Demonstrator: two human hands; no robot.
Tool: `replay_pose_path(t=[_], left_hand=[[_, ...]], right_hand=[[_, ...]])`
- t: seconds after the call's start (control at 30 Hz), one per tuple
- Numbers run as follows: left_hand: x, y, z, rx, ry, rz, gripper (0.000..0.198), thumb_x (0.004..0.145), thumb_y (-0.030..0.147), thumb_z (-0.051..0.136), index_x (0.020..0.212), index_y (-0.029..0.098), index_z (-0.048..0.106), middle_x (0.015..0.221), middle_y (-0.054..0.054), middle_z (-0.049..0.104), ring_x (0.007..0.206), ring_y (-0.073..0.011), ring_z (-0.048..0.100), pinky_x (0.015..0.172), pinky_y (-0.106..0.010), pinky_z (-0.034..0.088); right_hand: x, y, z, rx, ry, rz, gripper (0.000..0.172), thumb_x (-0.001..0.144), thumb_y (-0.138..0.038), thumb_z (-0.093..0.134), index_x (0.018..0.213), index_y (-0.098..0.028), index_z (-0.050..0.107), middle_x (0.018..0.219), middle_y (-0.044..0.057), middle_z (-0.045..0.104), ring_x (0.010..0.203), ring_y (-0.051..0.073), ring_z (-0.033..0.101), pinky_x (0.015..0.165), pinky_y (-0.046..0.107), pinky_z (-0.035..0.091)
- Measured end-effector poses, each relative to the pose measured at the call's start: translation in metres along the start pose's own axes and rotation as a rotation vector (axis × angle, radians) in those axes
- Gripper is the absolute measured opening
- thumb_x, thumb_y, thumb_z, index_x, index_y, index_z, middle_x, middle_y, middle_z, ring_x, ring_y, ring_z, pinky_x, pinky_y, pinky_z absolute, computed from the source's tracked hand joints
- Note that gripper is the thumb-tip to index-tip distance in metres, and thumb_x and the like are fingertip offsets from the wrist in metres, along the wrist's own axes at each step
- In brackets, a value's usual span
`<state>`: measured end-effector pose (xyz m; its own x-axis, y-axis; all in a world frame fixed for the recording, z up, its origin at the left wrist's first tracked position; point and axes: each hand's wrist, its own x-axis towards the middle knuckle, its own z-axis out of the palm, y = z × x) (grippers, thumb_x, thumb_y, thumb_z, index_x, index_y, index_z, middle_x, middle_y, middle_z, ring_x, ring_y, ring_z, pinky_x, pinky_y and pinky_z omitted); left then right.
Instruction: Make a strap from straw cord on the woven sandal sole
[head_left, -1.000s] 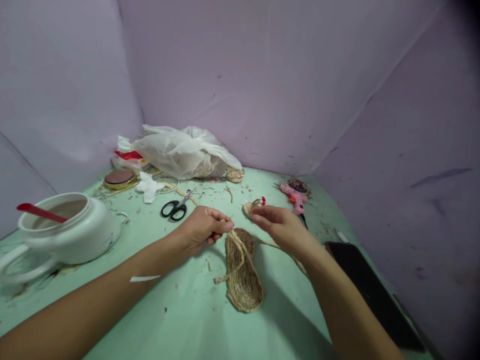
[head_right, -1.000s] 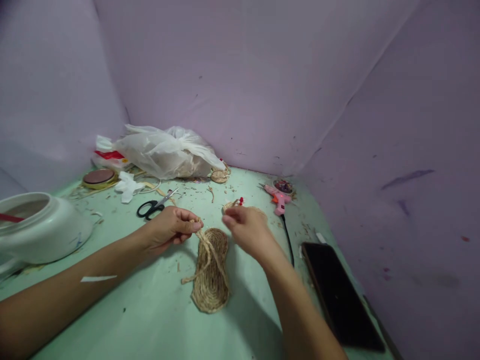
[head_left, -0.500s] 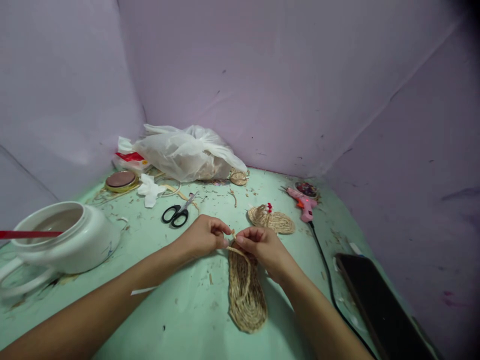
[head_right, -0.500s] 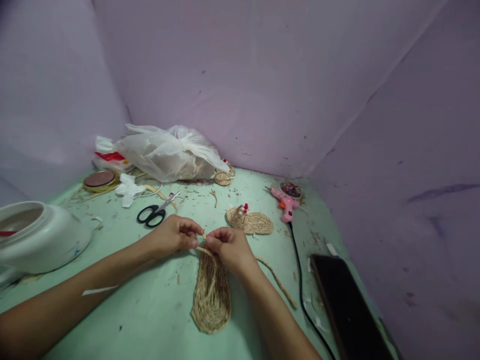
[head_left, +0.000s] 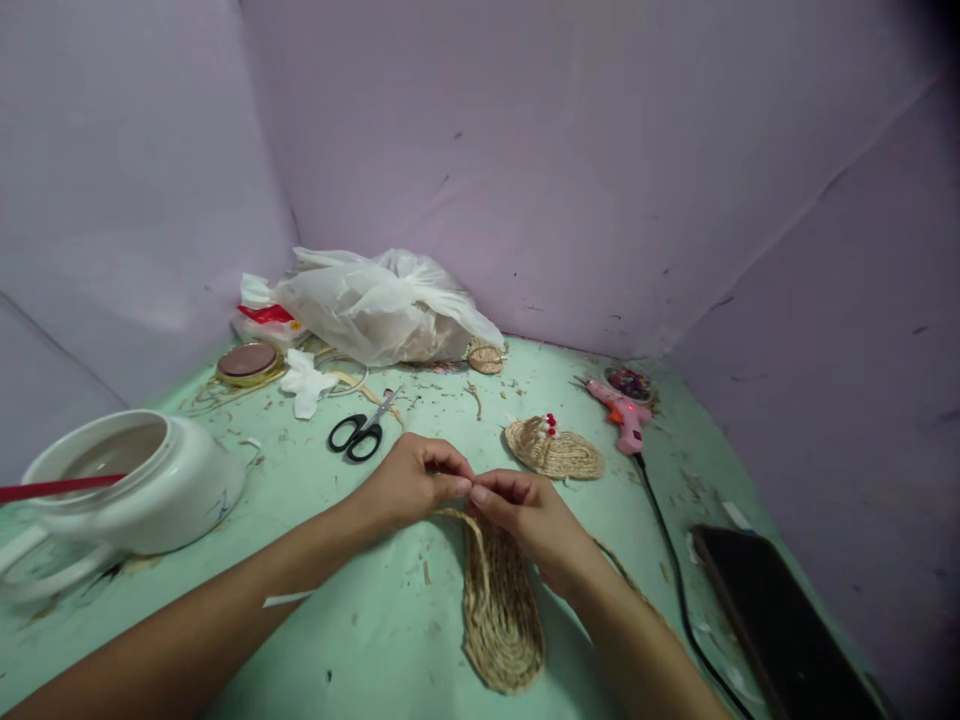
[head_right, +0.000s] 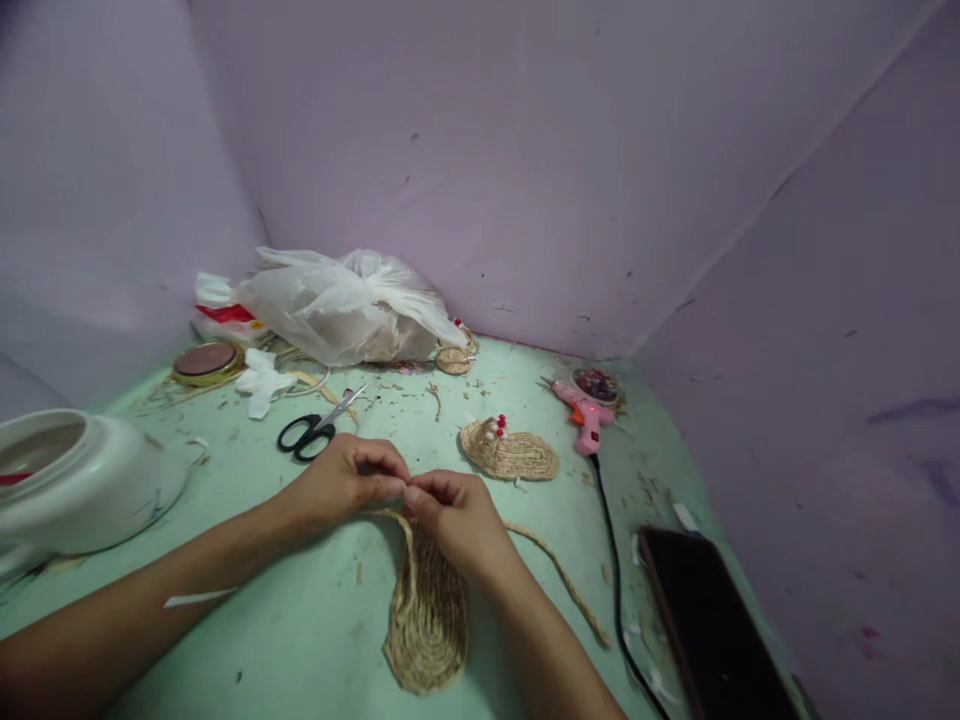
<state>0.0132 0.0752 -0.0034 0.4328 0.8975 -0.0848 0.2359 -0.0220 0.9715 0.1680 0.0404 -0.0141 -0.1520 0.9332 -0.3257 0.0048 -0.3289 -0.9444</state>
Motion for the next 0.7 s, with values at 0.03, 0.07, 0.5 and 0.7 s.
replay_pose_path(t=[0.03, 0.07, 0.5, 0.7], left_hand=[[-0.001, 0.0, 0.001, -0.015, -0.005, 0.009, 0.005, 0.062, 0.015, 0.061, 0.062, 0.011, 0.064, 0.059, -0.001, 0.059, 0.057, -0.0105, 0.049, 0.057, -0.023, 0.039], [-0.002, 0.001, 0.001, -0.024, -0.009, 0.022, 0.005, 0.062, 0.015, 0.061, 0.062, 0.011, 0.063, 0.059, -0.001, 0.058, 0.057, -0.0102, 0.048, 0.057, -0.022, 0.039], [-0.013, 0.022, -0.009, 0.59, 0.181, 0.422, 0.011, 0.071, 0.014, 0.055, 0.064, 0.017, 0.064, 0.065, 0.0, 0.062, 0.065, -0.0136, 0.055, 0.075, -0.034, 0.041], [-0.024, 0.017, 0.008, 1.158, 0.314, 0.745, 0.017, 0.069, 0.009, 0.047, 0.071, 0.015, 0.063, 0.065, -0.004, 0.057, 0.067, -0.0169, 0.05, 0.092, -0.05, 0.03]], right_hand=[[-0.001, -0.001, 0.0, 0.01, -0.01, 0.01, 0.026, 0.059, -0.038, 0.07, 0.063, -0.013, 0.065, 0.052, -0.002, 0.052, 0.046, 0.006, 0.034, 0.045, 0.021, 0.021], [-0.002, -0.003, 0.001, 0.021, -0.024, 0.024, 0.028, 0.058, -0.04, 0.07, 0.061, -0.013, 0.065, 0.051, -0.002, 0.052, 0.045, 0.006, 0.034, 0.044, 0.021, 0.021], [-0.003, -0.011, 0.009, 0.058, 0.257, -0.033, 0.022, 0.051, -0.032, 0.07, 0.057, -0.012, 0.063, 0.043, -0.003, 0.051, 0.039, 0.005, 0.035, 0.041, 0.021, 0.022], [-0.004, -0.005, 0.01, -0.016, 0.243, -0.104, 0.017, 0.057, -0.029, 0.065, 0.057, -0.012, 0.063, 0.047, -0.002, 0.055, 0.043, 0.007, 0.04, 0.044, 0.021, 0.029]])
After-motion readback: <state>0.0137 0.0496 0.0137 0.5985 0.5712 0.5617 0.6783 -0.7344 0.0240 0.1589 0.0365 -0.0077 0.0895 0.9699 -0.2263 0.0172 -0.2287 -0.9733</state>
